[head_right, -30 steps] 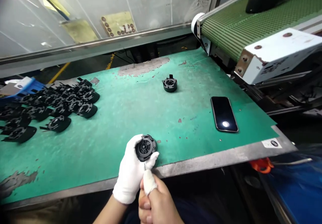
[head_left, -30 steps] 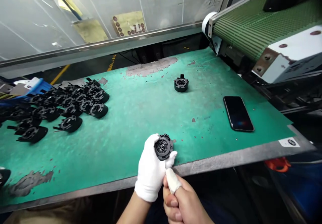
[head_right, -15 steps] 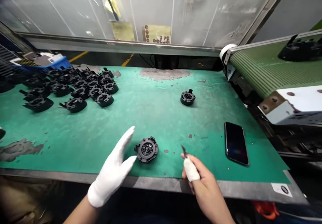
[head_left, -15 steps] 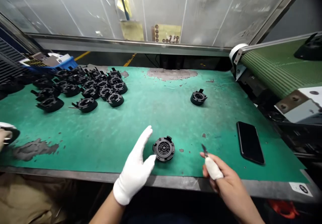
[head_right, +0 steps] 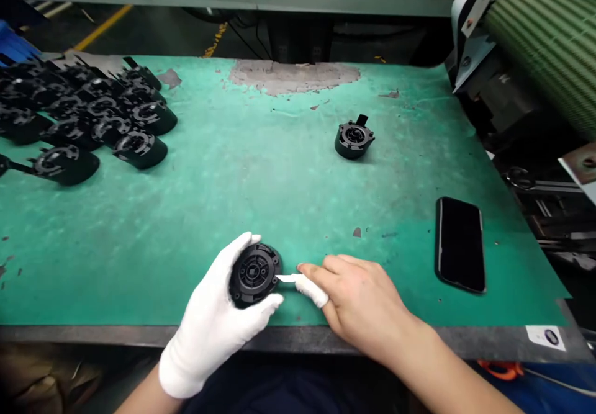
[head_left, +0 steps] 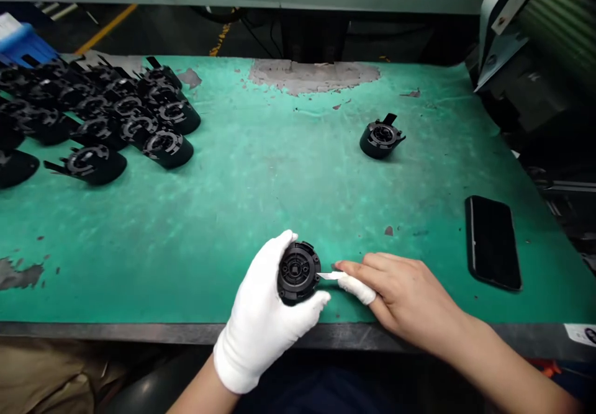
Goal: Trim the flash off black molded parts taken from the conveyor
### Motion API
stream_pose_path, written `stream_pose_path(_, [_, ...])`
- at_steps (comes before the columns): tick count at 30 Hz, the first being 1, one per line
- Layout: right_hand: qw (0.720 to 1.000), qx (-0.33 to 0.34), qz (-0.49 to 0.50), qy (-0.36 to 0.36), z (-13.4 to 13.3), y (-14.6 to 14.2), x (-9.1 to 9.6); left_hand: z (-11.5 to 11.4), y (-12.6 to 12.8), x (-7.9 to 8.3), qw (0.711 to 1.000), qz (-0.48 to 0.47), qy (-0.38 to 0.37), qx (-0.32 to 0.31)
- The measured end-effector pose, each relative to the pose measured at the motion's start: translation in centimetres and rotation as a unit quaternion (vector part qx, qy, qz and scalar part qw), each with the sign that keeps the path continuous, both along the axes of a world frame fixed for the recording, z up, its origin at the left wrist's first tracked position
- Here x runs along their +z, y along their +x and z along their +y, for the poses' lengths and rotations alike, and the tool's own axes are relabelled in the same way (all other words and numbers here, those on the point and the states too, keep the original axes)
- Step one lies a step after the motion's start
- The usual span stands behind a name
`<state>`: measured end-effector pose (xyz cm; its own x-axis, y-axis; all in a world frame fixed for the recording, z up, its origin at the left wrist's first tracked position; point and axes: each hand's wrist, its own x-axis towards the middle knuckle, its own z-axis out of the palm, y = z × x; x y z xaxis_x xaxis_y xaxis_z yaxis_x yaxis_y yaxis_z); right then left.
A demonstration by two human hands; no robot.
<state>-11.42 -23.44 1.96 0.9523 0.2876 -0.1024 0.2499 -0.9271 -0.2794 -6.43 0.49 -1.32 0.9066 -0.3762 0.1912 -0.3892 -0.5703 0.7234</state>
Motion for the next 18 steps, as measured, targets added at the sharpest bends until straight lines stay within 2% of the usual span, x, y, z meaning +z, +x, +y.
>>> stream_pose_path(3, [0.997,-0.039,-0.018,-0.057,-1.1,1.6,0.1,-0.1,0.1,0.0,1.0,-0.007,0.013,0.003])
stream_pose_path(5, [0.997,-0.048,-0.027,-0.053,-1.8,2.3,0.2,-0.1,0.1,0.0,1.0,-0.013,0.02,0.01])
stream_pose_path(9, [0.999,0.019,0.001,0.027,-1.9,1.7,0.8,0.0,0.0,-0.2,1.0,-0.023,0.018,0.004])
stream_pose_path(11, [0.998,0.042,0.025,0.044,-1.6,0.9,1.0,0.0,0.0,-0.3,1.0,-0.024,0.014,0.0])
stream_pose_path(18, [0.998,0.054,0.018,0.009,-0.9,0.8,1.3,-0.2,0.0,-0.1,1.0,-0.022,0.013,0.005])
